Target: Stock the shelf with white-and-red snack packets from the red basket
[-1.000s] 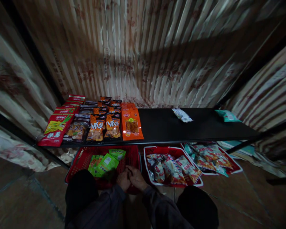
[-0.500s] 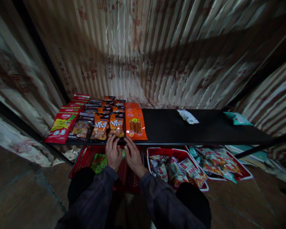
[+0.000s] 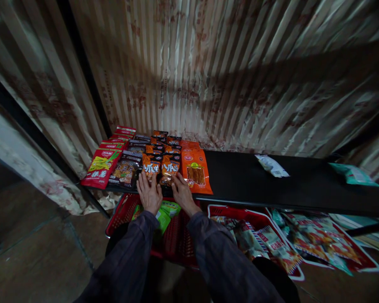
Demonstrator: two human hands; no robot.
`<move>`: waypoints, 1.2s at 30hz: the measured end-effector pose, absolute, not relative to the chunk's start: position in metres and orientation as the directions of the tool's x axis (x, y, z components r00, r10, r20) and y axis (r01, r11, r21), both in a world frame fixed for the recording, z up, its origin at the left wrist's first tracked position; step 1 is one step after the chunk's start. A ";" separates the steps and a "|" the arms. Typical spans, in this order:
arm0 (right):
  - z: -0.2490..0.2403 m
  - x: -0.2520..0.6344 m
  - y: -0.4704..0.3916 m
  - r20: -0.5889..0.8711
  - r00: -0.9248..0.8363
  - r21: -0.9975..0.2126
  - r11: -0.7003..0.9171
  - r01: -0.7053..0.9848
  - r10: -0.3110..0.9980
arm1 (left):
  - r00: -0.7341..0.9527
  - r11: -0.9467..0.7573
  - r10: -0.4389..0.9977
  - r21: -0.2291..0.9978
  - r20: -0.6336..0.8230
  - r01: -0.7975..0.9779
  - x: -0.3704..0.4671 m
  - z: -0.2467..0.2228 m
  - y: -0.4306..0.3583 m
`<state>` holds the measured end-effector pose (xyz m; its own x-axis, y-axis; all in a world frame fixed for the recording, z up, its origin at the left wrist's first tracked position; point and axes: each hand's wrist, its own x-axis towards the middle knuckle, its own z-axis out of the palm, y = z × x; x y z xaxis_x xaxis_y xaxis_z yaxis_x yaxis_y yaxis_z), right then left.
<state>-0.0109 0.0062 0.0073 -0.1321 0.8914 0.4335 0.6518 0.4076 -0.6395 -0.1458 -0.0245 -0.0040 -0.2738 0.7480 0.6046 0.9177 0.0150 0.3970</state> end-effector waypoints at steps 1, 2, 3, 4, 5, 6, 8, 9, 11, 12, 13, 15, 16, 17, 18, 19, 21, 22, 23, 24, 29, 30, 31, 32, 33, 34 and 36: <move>0.007 -0.011 0.006 0.435 -0.136 -0.630 0.409 0.660 0.890 | -0.278 0.014 0.750 0.406 0.601 0.914 -0.145 -0.005 -0.024; 0.008 -0.011 0.005 0.441 -0.138 -0.621 0.412 0.667 0.887 | -0.284 0.014 0.749 0.414 0.598 0.910 -0.145 -0.005 -0.024; 0.010 -0.011 0.005 0.453 -0.138 -0.612 0.419 0.671 0.881 | -0.288 0.014 0.749 0.420 0.597 0.907 -0.144 -0.004 -0.024; 0.013 -0.012 0.005 0.469 -0.141 -0.603 0.433 0.670 0.872 | -0.290 0.013 0.747 0.424 0.598 0.906 -0.145 -0.003 -0.024; 0.017 -0.014 0.005 0.488 -0.148 -0.594 0.451 0.666 0.860 | -0.290 0.010 0.747 0.426 0.599 0.905 -0.145 -0.002 -0.024; 0.021 -0.017 0.005 0.504 -0.160 -0.586 0.472 0.658 0.849 | -0.289 0.007 0.746 0.427 0.600 0.904 -0.146 -0.001 -0.024; 0.028 -0.025 0.006 0.515 -0.202 -0.577 0.511 0.637 0.833 | -0.282 -0.005 0.749 0.431 0.599 0.902 -0.149 0.000 -0.024; 0.031 -0.031 0.007 0.510 -0.224 -0.577 0.524 0.627 0.830 | -0.277 -0.013 0.752 0.433 0.599 0.901 -0.151 0.000 -0.023; 0.035 -0.044 0.008 0.490 -0.260 -0.581 0.534 0.615 0.832 | -0.258 -0.032 0.761 0.432 0.596 0.901 -0.154 -0.001 -0.023; 0.035 -0.049 0.009 0.479 -0.274 -0.583 0.536 0.611 0.834 | -0.249 -0.038 0.767 0.430 0.591 0.902 -0.156 -0.002 -0.022; 0.035 -0.055 0.010 0.471 -0.286 -0.586 0.538 0.606 0.835 | -0.241 -0.042 0.775 0.428 0.584 0.903 -0.158 -0.003 -0.022; 0.035 -0.062 0.012 0.462 -0.309 -0.585 0.548 0.599 0.831 | -0.230 -0.045 0.788 0.426 0.571 0.904 -0.161 -0.004 -0.022; 0.035 -0.064 0.012 0.459 -0.318 -0.582 0.551 0.599 0.830 | -0.223 -0.049 0.793 0.425 0.566 0.904 -0.162 -0.004 -0.023; 0.035 -0.065 0.013 0.456 -0.321 -0.577 0.551 0.603 0.830 | -0.214 -0.058 0.796 0.424 0.566 0.904 -0.163 -0.003 -0.023; 0.036 -0.066 0.014 0.456 -0.320 -0.573 0.549 0.609 0.831 | -0.205 -0.068 0.797 0.422 0.568 0.904 -0.164 -0.003 -0.024; 0.037 -0.066 0.014 0.459 -0.316 -0.569 0.548 0.613 0.830 | -0.198 -0.078 0.796 0.421 0.572 0.903 -0.165 -0.003 -0.025; 0.040 -0.069 0.013 0.481 -0.306 -0.568 0.558 0.605 0.822 | -0.207 -0.085 0.782 0.429 0.588 0.899 -0.170 -0.002 -0.025; 0.042 -0.072 0.011 0.492 -0.312 -0.569 0.572 0.591 0.812 | -0.225 -0.079 0.769 0.439 0.598 0.895 -0.174 -0.001 -0.025; 0.044 -0.076 0.009 0.500 -0.325 -0.573 0.588 0.571 0.803 | -0.250 -0.068 0.754 0.451 0.608 0.890 -0.180 -0.001 -0.025; 0.045 -0.082 0.006 0.501 -0.343 -0.580 0.603 0.548 0.794 | -0.280 -0.052 0.736 0.464 0.616 0.884 -0.187 0.000 -0.024; 0.044 -0.131 -0.010 0.474 -0.392 -0.660 0.613 0.435 0.789 | -0.372 0.029 0.696 0.494 0.614 0.869 -0.246 0.001 -0.011; 0.042 -0.142 -0.012 0.464 -0.392 -0.675 0.603 0.425 0.795 | -0.365 0.030 0.712 0.494 0.599 0.869 -0.259 0.001 -0.008; 0.040 -0.152 -0.013 0.447 -0.390 -0.691 0.587 0.421 0.805 | -0.354 0.026 0.734 0.497 0.579 0.867 -0.271 0.002 -0.005; 0.039 -0.162 -0.014 0.423 -0.387 -0.709 0.565 0.422 0.819 | -0.332 0.014 0.761 0.497 0.557 0.867 -0.282 0.003 -0.001; 0.037 -0.170 -0.013 0.396 -0.383 -0.728 0.539 0.424 0.835 | -0.306 -0.002 0.786 0.498 0.537 0.867 -0.291 0.004 0.002; 0.036 -0.178 -0.012 0.368 -0.377 -0.747 0.511 0.425 0.850 | -0.279 -0.019 0.807 0.496 0.520 0.868 -0.298 0.006 0.005; 0.034 -0.189 -0.008 0.319 -0.360 -0.780 0.459 0.425 0.876 | -0.232 -0.043 0.835 0.480 0.499 0.876 -0.307 0.011 0.010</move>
<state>-0.1886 -0.0079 0.0341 -0.3604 0.8765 0.3192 0.4254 0.4590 -0.7799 -0.3072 0.0098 0.0105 -0.2320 0.8352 0.4986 0.8762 -0.0432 0.4800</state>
